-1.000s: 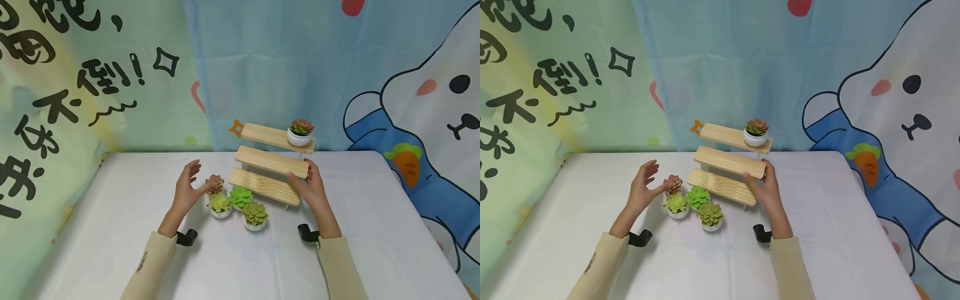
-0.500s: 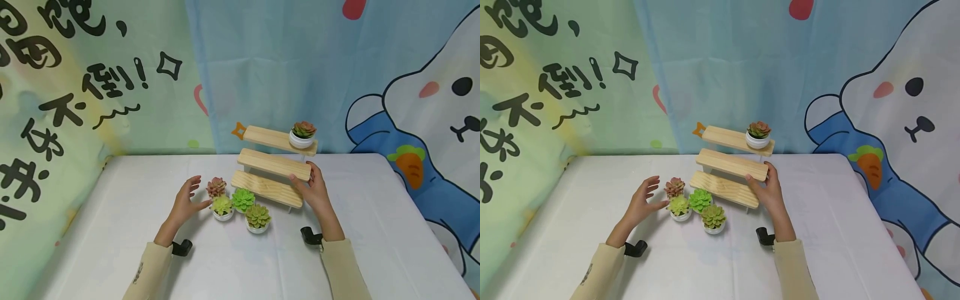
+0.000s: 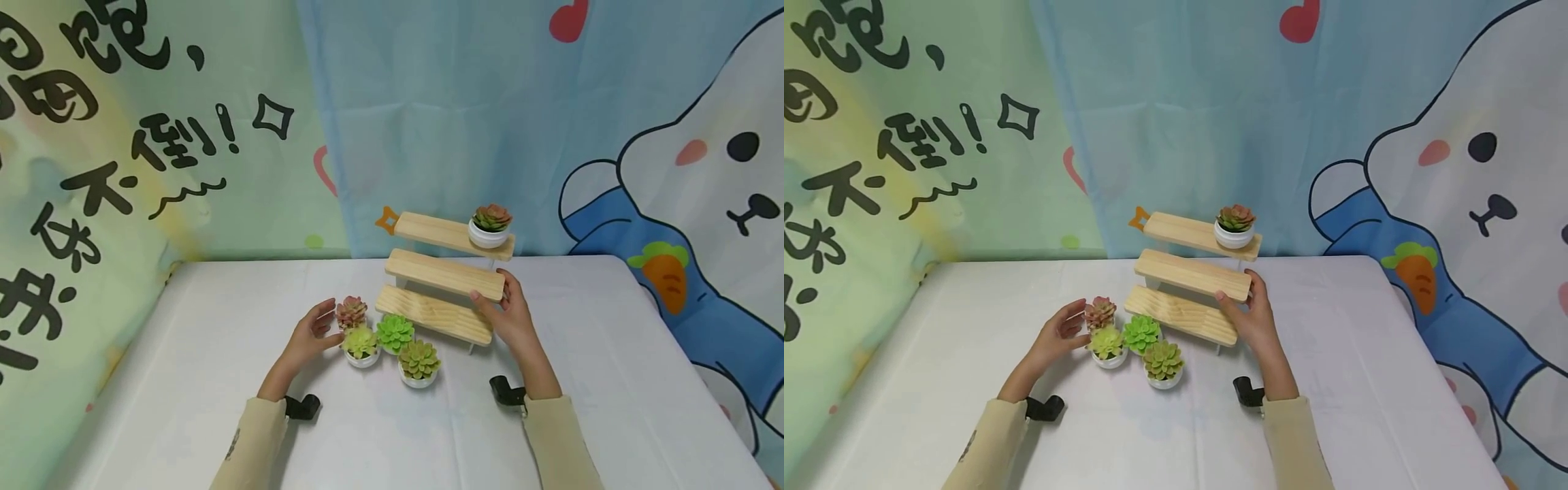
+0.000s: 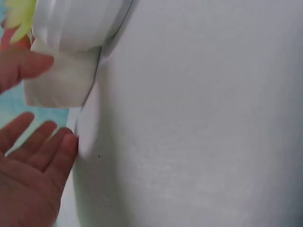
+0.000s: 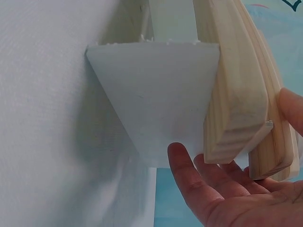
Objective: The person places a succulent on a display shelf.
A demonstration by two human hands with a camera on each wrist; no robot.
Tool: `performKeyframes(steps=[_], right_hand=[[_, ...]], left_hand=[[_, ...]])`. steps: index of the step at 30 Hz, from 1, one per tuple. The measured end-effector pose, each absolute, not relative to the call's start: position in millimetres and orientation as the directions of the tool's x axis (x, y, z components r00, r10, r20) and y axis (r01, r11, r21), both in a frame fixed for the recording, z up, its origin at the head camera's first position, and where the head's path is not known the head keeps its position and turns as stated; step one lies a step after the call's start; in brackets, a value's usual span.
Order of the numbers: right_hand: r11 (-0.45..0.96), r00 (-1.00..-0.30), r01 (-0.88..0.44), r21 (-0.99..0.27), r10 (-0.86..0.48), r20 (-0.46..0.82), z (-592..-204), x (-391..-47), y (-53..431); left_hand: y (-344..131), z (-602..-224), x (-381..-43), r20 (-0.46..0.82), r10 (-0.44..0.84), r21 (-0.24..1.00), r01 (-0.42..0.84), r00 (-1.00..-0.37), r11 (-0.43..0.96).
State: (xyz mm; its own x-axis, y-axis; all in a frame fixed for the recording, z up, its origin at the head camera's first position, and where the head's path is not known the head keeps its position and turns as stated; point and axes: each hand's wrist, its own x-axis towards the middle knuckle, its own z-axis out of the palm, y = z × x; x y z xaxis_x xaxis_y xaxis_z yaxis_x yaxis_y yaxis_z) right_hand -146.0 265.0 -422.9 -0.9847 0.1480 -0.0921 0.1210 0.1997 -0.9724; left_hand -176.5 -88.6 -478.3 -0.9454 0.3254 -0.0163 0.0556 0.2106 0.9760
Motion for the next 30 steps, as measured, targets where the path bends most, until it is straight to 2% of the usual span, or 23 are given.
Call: performKeyframes(steps=[5, 13, 22, 30], right_hand=[[0.193, -0.988, 0.101, -0.976, 0.133, -0.076, -424.1, -145.7, 265.9], [0.192, -0.989, 0.089, -0.977, 0.131, -0.064, -424.7, -145.9, 267.7], [0.184, -0.987, 0.102, -0.978, 0.142, -0.076, -424.8, -142.9, 266.5], [0.190, -0.987, 0.102, -0.976, 0.144, -0.075, -422.0, -144.1, 266.4]], left_hand=[[-90.5, -479.9, -179.9, -0.056, 0.378, 0.982, 0.018, -0.924, 0.189], [-90.4, -479.6, -181.0, -0.054, 0.399, 0.981, 0.026, -0.915, 0.194], [-89.3, -481.4, -180.7, -0.044, 0.384, 0.980, 0.034, -0.922, 0.194], [-87.9, -479.0, -178.7, -0.050, 0.320, 0.980, 0.015, -0.946, 0.197]])
